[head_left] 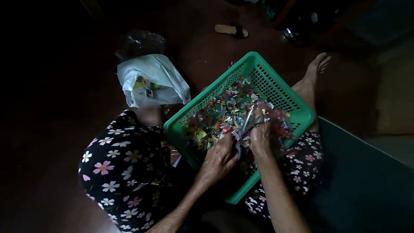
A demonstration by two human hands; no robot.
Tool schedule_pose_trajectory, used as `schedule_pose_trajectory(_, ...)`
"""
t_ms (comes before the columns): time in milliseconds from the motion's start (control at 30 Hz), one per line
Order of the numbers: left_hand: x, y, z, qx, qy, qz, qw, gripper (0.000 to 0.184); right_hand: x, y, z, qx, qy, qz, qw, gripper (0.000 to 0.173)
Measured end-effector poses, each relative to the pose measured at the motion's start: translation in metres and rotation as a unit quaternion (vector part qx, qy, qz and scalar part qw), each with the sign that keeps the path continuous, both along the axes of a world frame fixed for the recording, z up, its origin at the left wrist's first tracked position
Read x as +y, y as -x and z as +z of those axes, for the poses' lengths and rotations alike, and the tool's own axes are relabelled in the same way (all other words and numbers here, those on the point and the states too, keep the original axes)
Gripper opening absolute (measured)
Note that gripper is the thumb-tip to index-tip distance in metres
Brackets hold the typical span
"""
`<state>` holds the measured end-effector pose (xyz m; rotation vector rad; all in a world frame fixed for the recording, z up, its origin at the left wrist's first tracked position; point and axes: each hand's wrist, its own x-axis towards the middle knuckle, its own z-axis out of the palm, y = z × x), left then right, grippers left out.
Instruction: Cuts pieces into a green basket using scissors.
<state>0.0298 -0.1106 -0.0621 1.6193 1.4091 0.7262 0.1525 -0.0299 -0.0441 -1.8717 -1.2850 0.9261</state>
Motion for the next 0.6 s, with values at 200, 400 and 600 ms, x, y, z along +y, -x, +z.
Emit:
schedule_pose_trajectory(200,-0.006,0.005,-0.007,-0.025,-0.027,0.041,0.998,0.026,0.005,0.003,0.009,0.087,-0.012,-0.086,0.992,0.048)
schedule_pose_trajectory(400,-0.013,0.011,0.002,0.024,0.023,0.028,0.999,0.047,0.017,-0.006,0.019,0.112,-0.006,-0.157,0.981,0.051)
schedule_pose_trajectory(600,-0.008,0.0,-0.004,0.0,0.008,-0.018,1.0,0.061,-0.002,0.012,0.0,0.17,-0.052,-0.126,0.976,0.044)
